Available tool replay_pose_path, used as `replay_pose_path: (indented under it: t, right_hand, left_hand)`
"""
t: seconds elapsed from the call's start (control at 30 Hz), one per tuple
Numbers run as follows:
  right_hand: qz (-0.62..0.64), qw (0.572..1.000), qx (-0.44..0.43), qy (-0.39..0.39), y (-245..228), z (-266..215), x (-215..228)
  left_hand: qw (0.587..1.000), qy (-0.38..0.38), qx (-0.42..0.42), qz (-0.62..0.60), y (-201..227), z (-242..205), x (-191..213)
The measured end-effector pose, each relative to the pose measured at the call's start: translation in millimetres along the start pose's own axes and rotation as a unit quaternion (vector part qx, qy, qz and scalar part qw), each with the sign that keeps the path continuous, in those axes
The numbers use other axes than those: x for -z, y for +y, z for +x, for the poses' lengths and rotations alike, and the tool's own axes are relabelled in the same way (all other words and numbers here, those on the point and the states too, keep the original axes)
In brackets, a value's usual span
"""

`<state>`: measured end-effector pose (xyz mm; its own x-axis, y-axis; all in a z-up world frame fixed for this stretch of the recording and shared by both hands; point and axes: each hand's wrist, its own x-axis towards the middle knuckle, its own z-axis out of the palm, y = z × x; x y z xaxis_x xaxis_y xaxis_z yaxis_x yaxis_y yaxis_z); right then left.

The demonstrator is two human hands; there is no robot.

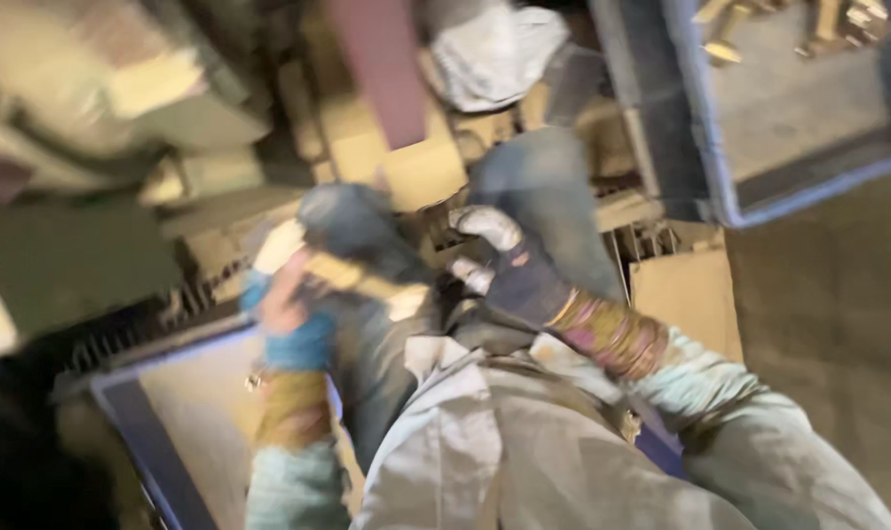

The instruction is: The person sits on the floor and repeatedly presses small brass-colored metal fittings against a rotating belt sander to smooth their surfaces. After each pass, the person rotates the fitting to work different sides before placing the finished piece into a nearby bin.

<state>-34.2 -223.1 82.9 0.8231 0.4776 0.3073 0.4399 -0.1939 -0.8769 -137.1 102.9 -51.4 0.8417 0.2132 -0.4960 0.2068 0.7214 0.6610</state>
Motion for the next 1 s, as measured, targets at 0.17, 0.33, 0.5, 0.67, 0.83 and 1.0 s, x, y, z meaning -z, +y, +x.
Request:
replay_pose_path:
  t: [0.17, 0.33, 0.5, 0.67, 0.83, 1.0]
  right_hand:
    - [-0.171, 0.976, 0.009, 0.134, 31.7, -10.6, 142.1]
    - [-0.441, 0.870, 0.010, 0.222, 88.5, -6.9, 274.9]
    - [-0.365, 0.874, -0.321, 0.002, 173.9, 18.4, 335.9]
    - [-0.299, 0.880, -0.357, -0.095, 247.1, 37.0, 303.8]
    - [-0.309, 0.864, -0.379, -0.124, 268.0, 29.9, 302.2]
    - [-0.326, 0.907, -0.233, -0.126, 269.6, 37.7, 303.4]
  left_hand:
    - [0.955, 0.074, -0.104, 0.268, 85.3, -79.7, 68.0]
    - [0.886, 0.166, -0.060, 0.428, 97.2, -107.4, 86.0]
    - [0.793, 0.181, 0.040, 0.581, 50.4, -112.2, 116.3]
    - [0.751, 0.161, 0.052, 0.638, 16.0, -100.7, 108.4]
    - [0.881, 0.165, -0.013, 0.444, 15.2, -74.6, 83.0]
    - [0.929, 0.067, -0.100, 0.351, -1.6, -36.5, 25.9]
